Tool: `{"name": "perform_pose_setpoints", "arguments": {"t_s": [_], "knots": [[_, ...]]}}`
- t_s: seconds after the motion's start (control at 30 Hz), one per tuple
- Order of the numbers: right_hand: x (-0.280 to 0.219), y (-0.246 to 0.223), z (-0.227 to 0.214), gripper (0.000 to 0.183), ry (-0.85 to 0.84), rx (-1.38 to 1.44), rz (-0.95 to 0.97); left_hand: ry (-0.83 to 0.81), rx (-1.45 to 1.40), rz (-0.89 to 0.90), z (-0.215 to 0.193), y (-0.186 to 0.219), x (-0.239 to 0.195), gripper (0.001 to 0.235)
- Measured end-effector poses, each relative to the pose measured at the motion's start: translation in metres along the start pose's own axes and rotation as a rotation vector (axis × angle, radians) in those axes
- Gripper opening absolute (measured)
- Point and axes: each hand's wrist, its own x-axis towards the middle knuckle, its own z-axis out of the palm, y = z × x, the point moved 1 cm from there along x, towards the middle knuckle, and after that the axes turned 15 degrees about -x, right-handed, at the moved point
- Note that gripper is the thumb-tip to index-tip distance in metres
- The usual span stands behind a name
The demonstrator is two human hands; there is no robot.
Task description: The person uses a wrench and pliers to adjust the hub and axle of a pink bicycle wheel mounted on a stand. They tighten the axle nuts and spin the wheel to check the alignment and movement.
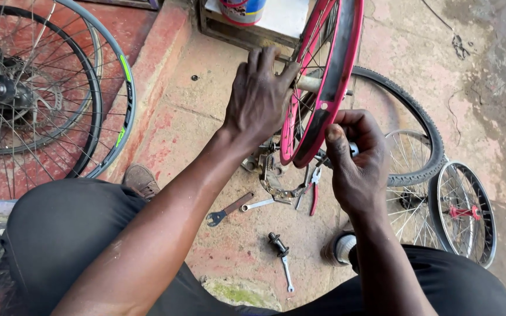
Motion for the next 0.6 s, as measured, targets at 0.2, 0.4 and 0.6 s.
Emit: {"name": "perform_pose_setpoints", "arguments": {"t_s": [0.2, 0.4, 0.6], "knots": [[0.002, -0.015, -0.002, 0.023, -0.135, -0.161, -0.121, 0.127, 0.079, 0.118, -0.027, 0.025, 0.005, 0.019], [0.002, -0.018, -0.002, 0.027, -0.139, -0.178, -0.126, 0.19, 0.022, 0.202, -0.02, 0.019, -0.002, 0.006], [0.003, -0.019, -0.001, 0.025, -0.159, -0.116, -0.095, 0.233, 0.11, 0.297, -0.033, 0.023, -0.002, 0.008]]}}
